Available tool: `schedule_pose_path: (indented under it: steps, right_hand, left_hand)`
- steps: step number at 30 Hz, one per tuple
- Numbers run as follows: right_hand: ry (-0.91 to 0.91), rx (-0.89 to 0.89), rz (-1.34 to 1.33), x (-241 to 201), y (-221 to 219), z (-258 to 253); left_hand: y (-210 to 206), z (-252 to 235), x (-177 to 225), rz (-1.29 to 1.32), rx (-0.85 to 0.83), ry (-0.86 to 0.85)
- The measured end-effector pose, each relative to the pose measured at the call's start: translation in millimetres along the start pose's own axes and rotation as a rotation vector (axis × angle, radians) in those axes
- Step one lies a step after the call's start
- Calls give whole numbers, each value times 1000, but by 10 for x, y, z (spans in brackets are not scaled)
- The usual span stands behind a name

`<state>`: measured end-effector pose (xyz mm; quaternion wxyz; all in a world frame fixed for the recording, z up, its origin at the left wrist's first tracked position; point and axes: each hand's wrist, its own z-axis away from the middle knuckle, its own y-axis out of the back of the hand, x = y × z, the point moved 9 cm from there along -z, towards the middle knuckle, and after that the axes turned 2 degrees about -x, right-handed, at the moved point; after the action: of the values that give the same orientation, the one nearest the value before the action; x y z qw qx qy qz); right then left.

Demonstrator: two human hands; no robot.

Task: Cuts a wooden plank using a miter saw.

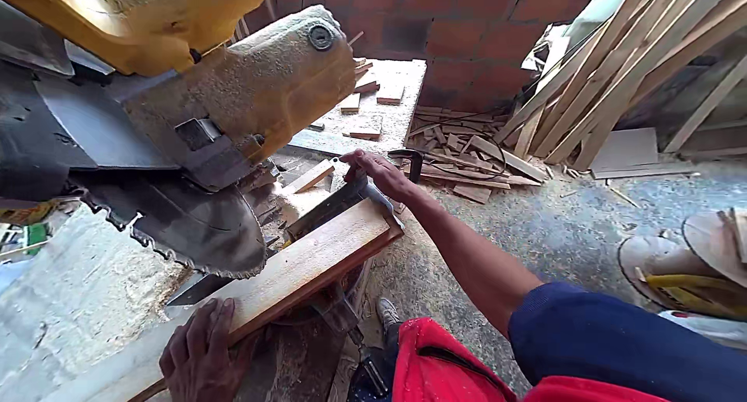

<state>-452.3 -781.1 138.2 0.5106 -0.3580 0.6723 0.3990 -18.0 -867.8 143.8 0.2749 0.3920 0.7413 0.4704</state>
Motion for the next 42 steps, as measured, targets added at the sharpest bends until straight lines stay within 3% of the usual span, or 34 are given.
schedule_pose_path:
  steps: [4, 8, 12, 20, 34, 38, 42]
  right_hand:
    - [0, 49, -120, 45, 133, 506]
    - [0, 367, 112, 118, 127, 1182]
    - [63, 436, 360, 118, -287, 1530]
    - [65, 427, 718, 183, -386, 1158]
    - [94, 500, 686, 161, -414, 1157]
    - [59, 429, 653, 135, -403, 1143]
    - [137, 369, 655, 141, -404, 1299]
  left_hand:
    - [-5, -26, -13, 39, 13, -10]
    - [-22, -58, -54, 54, 39, -59]
    - [-25, -105, -111, 48, -1, -186]
    - [-32, -272, -241, -42, 64, -227]
    - [-71, -256, -301, 17, 79, -243]
    - [-36, -285, -237, 46, 36, -227]
    - [13, -257, -222, 6, 12, -190]
